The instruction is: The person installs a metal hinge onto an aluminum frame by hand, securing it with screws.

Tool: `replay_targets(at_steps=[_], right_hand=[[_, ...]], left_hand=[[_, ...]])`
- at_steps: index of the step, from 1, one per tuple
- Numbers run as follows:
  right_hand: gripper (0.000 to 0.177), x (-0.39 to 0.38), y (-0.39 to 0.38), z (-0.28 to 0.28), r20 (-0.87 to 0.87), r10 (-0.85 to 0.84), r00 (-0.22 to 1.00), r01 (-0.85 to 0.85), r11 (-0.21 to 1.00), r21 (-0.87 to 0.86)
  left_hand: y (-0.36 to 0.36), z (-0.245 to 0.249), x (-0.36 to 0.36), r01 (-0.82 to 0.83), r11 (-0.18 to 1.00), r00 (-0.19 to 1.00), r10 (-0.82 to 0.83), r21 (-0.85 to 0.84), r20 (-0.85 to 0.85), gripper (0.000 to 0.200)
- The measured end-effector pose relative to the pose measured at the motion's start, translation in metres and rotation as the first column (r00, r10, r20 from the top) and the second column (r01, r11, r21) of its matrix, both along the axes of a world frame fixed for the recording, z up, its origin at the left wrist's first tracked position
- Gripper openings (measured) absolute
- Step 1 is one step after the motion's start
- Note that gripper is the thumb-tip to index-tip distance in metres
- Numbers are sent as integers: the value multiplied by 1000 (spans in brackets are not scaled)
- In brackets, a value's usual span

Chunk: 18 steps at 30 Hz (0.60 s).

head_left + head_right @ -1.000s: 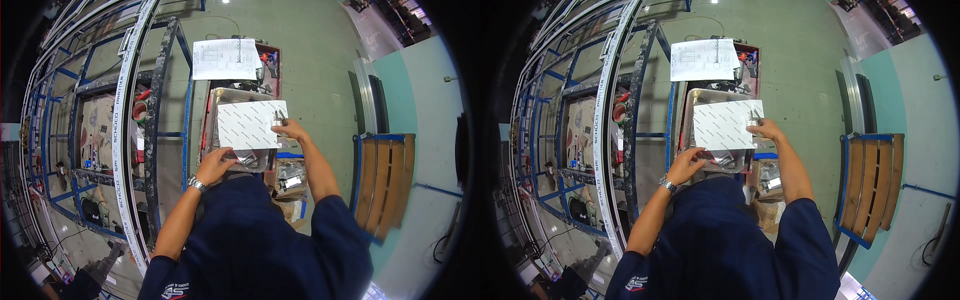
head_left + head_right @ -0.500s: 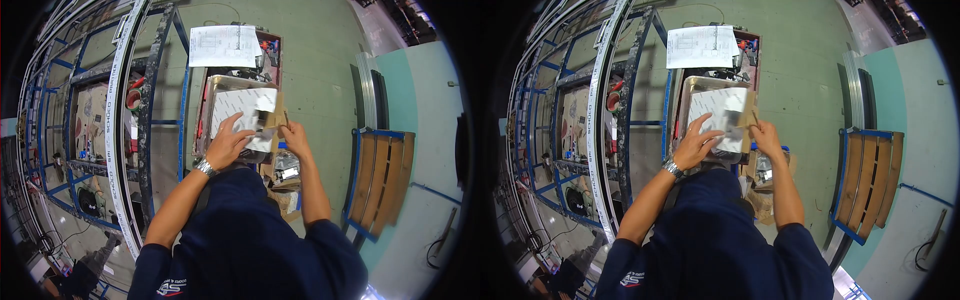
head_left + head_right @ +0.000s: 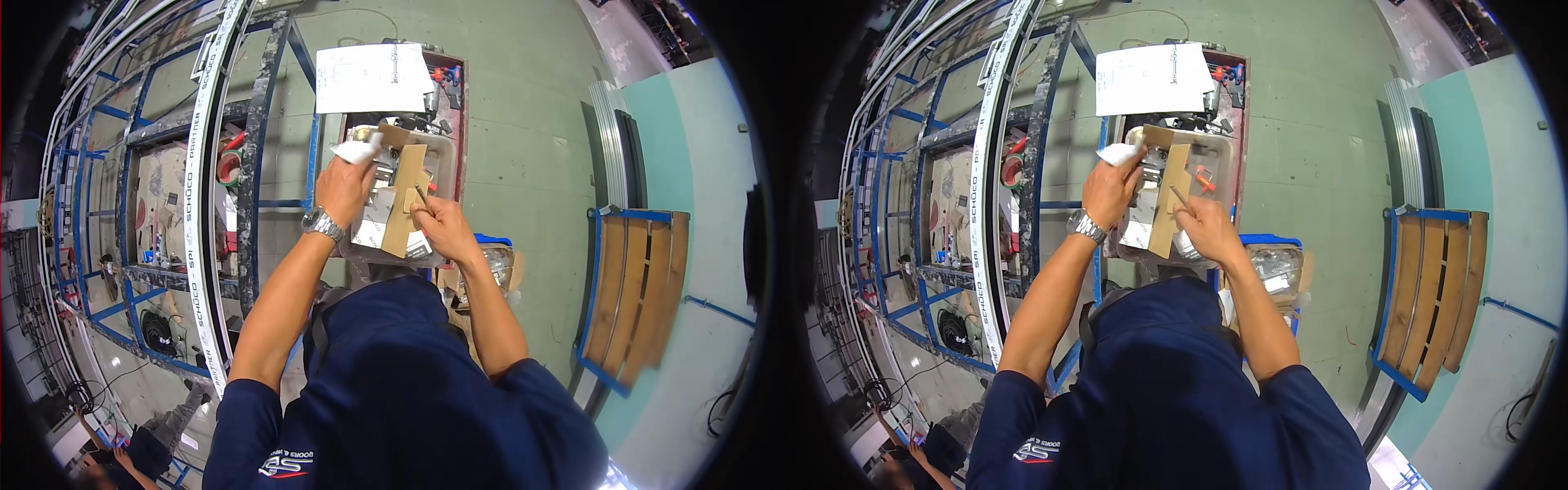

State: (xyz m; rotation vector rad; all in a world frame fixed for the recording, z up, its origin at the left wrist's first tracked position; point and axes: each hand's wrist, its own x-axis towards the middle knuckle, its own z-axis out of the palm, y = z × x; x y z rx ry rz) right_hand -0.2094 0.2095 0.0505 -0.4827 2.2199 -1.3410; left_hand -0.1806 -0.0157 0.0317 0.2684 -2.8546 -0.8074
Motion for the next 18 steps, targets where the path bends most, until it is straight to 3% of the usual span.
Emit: replay_targets(at_steps=[1, 4, 8, 12, 16, 18], right_hand=[[37, -1, -1, -3, -2, 4, 1000, -4, 1000, -4], [37, 0, -4, -23, 43, 42, 998, -39, 996, -76], [37, 2, -11, -19, 177, 39, 983, -11, 987, -161], [36, 1, -17, -34, 361, 56, 931, 22, 978, -209], [35, 9, -25, -43, 405, 50, 913, 93, 941, -325], [36, 8, -22, -51, 402, 44, 914, 87, 950, -301]], left_hand=[[4, 18, 0, -145, 989, 984, 144, 1, 108, 43], [-6, 16, -5, -102, 992, 995, 102, -72, -1, 47], [-5, 20, -14, -88, 979, 985, 114, -186, 131, 30], [-8, 19, -26, -259, 966, 965, 260, 21, -48, 29], [-9, 31, -40, -130, 967, 987, 149, -219, 68, 24], [-3, 30, -44, -64, 945, 988, 106, -320, 115, 12]])
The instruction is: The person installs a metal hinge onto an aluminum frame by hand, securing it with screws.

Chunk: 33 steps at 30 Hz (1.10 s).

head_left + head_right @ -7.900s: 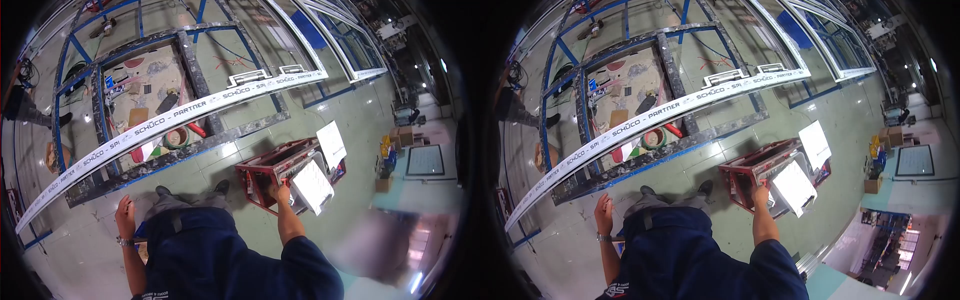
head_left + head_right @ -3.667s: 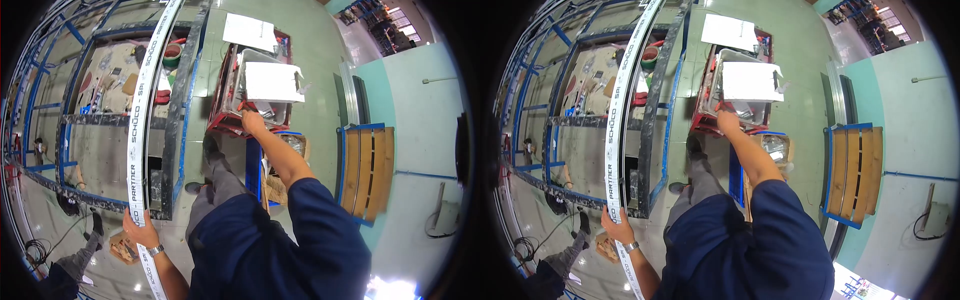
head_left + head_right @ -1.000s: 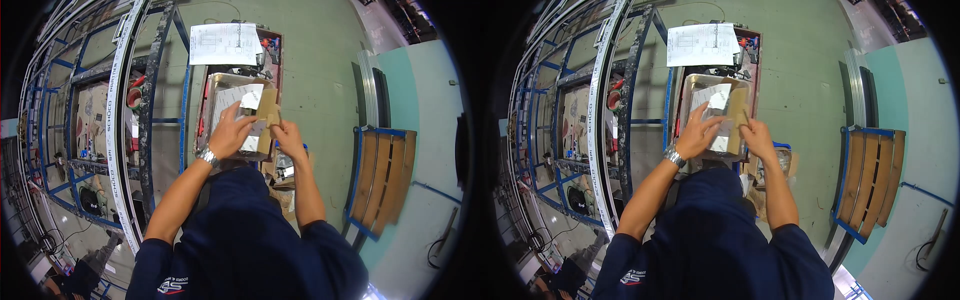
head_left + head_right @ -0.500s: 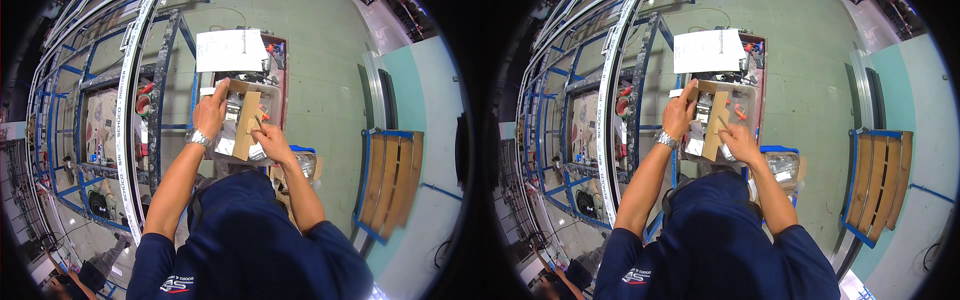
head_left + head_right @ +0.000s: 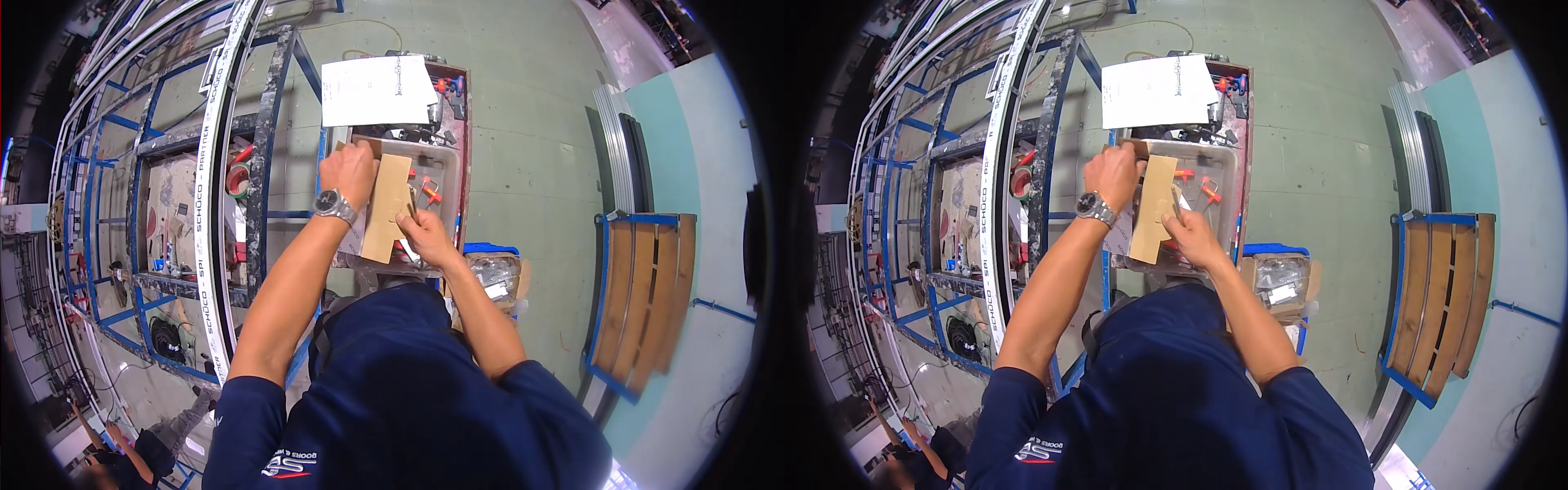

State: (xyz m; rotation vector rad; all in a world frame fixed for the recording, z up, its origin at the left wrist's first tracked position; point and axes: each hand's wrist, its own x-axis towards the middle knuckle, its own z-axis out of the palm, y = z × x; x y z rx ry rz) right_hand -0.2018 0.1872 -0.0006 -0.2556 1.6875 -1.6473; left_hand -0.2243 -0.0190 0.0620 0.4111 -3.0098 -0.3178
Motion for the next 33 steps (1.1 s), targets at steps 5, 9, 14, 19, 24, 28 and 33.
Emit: replay_targets(at_steps=[5, 9, 14, 19, 24, 28, 33], right_hand=[[40, 1, 4, -9, -28, -17, 999, 18, 999, 33], [42, 3, 10, -8, -125, -14, 992, 29, 992, 124], [43, 5, 13, -22, -29, -42, 999, 43, 998, 55], [42, -8, 9, -8, -122, 48, 991, -34, 993, 113], [41, -26, 3, 0, -124, 86, 989, -71, 991, 115], [40, -32, 1, 14, -79, 122, 989, -106, 978, 182], [40, -24, 0, 11, -111, 105, 988, -83, 980, 182]], left_hand=[[6, -24, -7, -73, 995, 997, 71, 64, 32, 6], [-24, -24, 12, 14, 648, 976, 158, 762, -153, 25], [-40, 8, 47, 61, 137, 958, 271, 989, -97, 24], [-41, 38, 110, -35, 109, 994, 102, 993, 24, 15], [-4, 7, 170, -226, 238, 942, -193, 945, 274, 12], [16, -101, 179, -291, 341, 929, -122, 894, 349, 21], [19, -207, 187, 448, 873, 893, -427, 192, -143, 25]])
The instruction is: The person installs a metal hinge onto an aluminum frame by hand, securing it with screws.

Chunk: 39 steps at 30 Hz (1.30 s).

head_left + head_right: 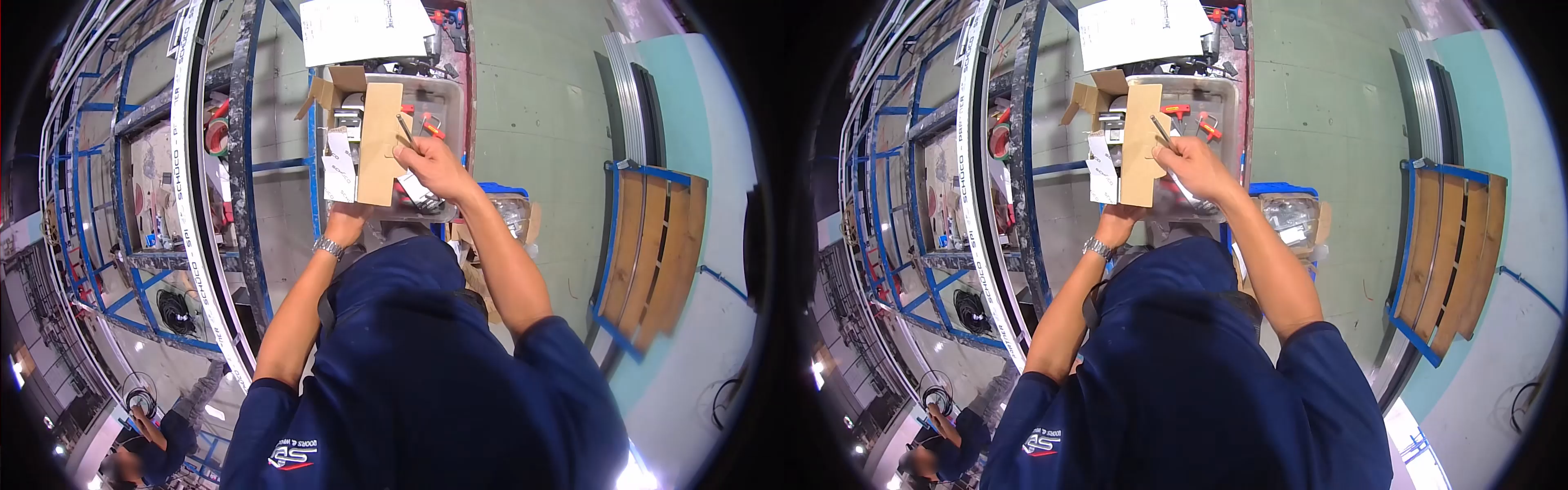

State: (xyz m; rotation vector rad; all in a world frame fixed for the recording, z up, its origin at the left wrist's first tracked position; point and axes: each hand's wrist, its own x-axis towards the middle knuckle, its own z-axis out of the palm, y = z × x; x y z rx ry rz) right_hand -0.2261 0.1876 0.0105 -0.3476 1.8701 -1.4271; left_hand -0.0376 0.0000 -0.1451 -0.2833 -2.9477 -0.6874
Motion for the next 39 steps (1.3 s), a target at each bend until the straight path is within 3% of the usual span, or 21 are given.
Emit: replay_targets(at_steps=[1, 3, 5, 8, 11, 13, 15, 16, 20, 23, 27, 28, 31, 34, 39], right_hand=[[40, 2, 1, -1, -15, -9, 1000, 9, 1000, 14], [40, 5, 7, -1, -59, -33, 998, 35, 999, 32], [38, 6, 18, 0, -44, -30, 999, 32, 998, 46], [37, 10, 25, -10, 56, -70, 996, 71, 997, -23], [38, 12, 29, -6, 121, -80, 989, 86, 996, -40], [39, 13, 30, -10, 115, -59, 992, 63, 998, -25], [40, 13, 30, -22, 49, -43, 998, 43, 999, 0], [41, 13, 30, -23, 6, -37, 999, 37, 999, 12], [44, 16, 32, -4, -69, -59, 996, 59, 998, 2], [44, 18, 38, -6, -72, -69, 995, 71, 997, 21], [42, 19, 46, -17, -83, -92, 992, 93, 996, 14], [42, 19, 47, -19, -88, -100, 991, 100, 995, -5], [40, 20, 47, -12, -49, -128, 991, 125, 990, -66], [36, 23, 48, -14, 6, -135, 991, 135, 989, -53], [32, 27, 42, -2, 148, -139, 979, 151, 986, -76]], left_hand=[[-7, 7, 5, -206, 971, 968, 185, 119, 167, 22], [-14, 32, 17, -604, 761, 743, 431, 236, 512, 18], [-17, 111, 9, -694, 576, 717, 603, 432, 350, 16], [-14, 218, -39, -576, 662, 782, 617, 479, 87, 15], [-16, 243, -102, -276, 881, 933, 342, 383, -115, 18], [-15, 241, -137, -134, 990, 986, 137, 37, -96, 18], [-20, 223, -167, 30, 975, 999, -22, -218, 43, 23], [-19, 220, -178, 56, 949, 997, -35, -309, 71, 14], [-36, 216, -193, 183, 858, 978, -209, -480, -1, 5], [-42, 214, -201, 254, 834, 966, -242, -489, 89, 4], [-37, 227, -187, 307, 863, 946, -324, -401, 27, 14], [-34, 223, -178, 325, 838, 943, -321, -439, 85, 27], [-16, 225, -133, 264, 935, 963, -270, -236, 8, 40], [-5, 234, -90, 241, 960, 970, -234, -139, 68, 47], [-9, 197, -45, 139, 986, 989, -133, -96, 67, 49]])
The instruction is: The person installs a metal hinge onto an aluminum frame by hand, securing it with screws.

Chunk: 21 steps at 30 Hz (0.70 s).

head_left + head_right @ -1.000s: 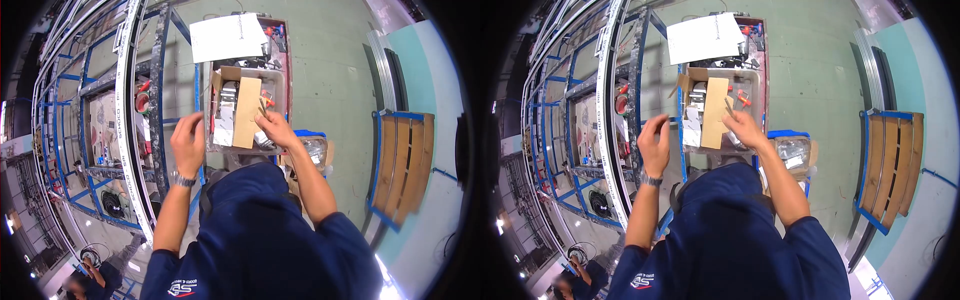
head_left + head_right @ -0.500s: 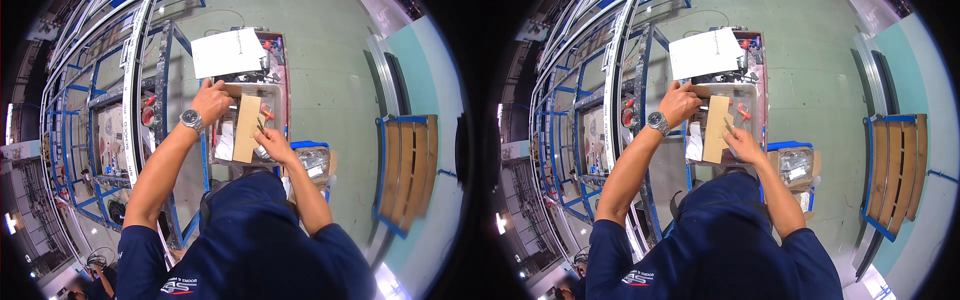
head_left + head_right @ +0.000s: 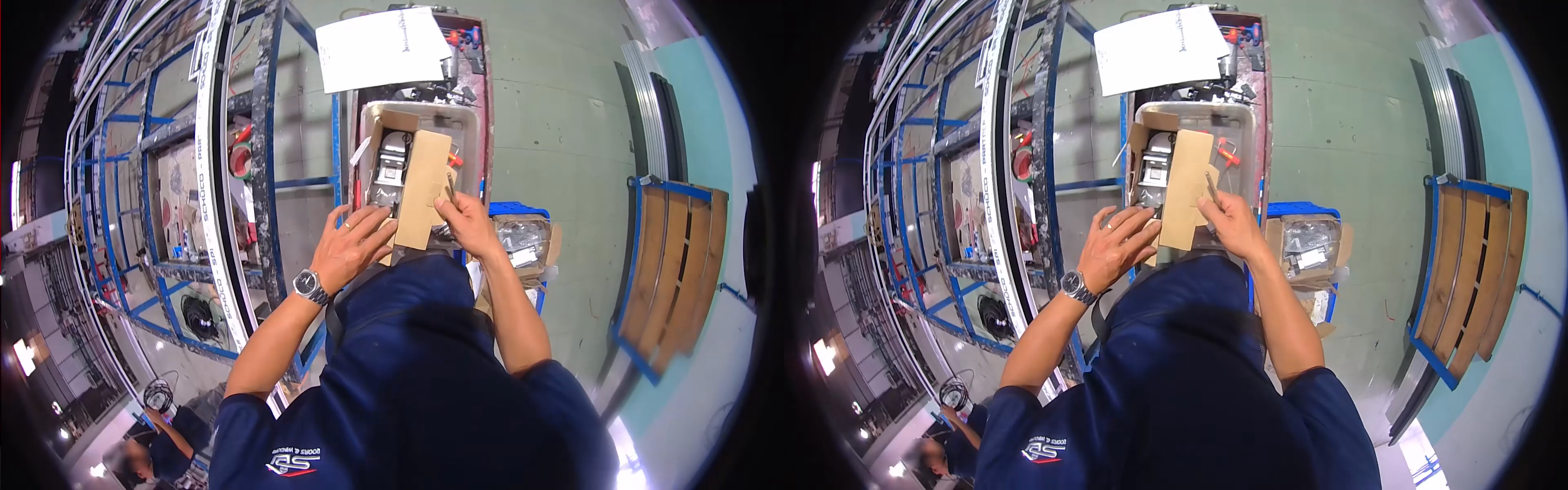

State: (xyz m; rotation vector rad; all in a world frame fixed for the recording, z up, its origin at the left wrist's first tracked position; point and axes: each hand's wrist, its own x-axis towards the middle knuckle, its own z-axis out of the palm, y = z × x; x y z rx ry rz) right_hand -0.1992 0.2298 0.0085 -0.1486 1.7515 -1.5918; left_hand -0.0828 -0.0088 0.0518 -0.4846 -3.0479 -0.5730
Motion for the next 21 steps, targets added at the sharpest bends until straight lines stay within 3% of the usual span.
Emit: replay_targets(at_steps=[11, 17, 20, 21], right_hand=[[33, -2, 1, -14, -2, 14, 1000, -14, 998, 62], [42, -5, 3, -21, -45, 39, 998, -34, 994, 100], [46, -7, 2, -28, -92, 55, 994, -44, 992, 117], [48, -8, 1, -27, -112, 57, 992, -44, 993, 111]], left_hand=[[4, -6, 12, -61, 998, 996, 61, 3, -66, 48], [6, 10, 1, -88, 996, 996, 88, 16, 24, 44], [0, 25, -48, -76, 997, 991, 75, 0, -114, 36], [-3, 26, -71, -54, 993, 981, 33, -107, -191, 27]])
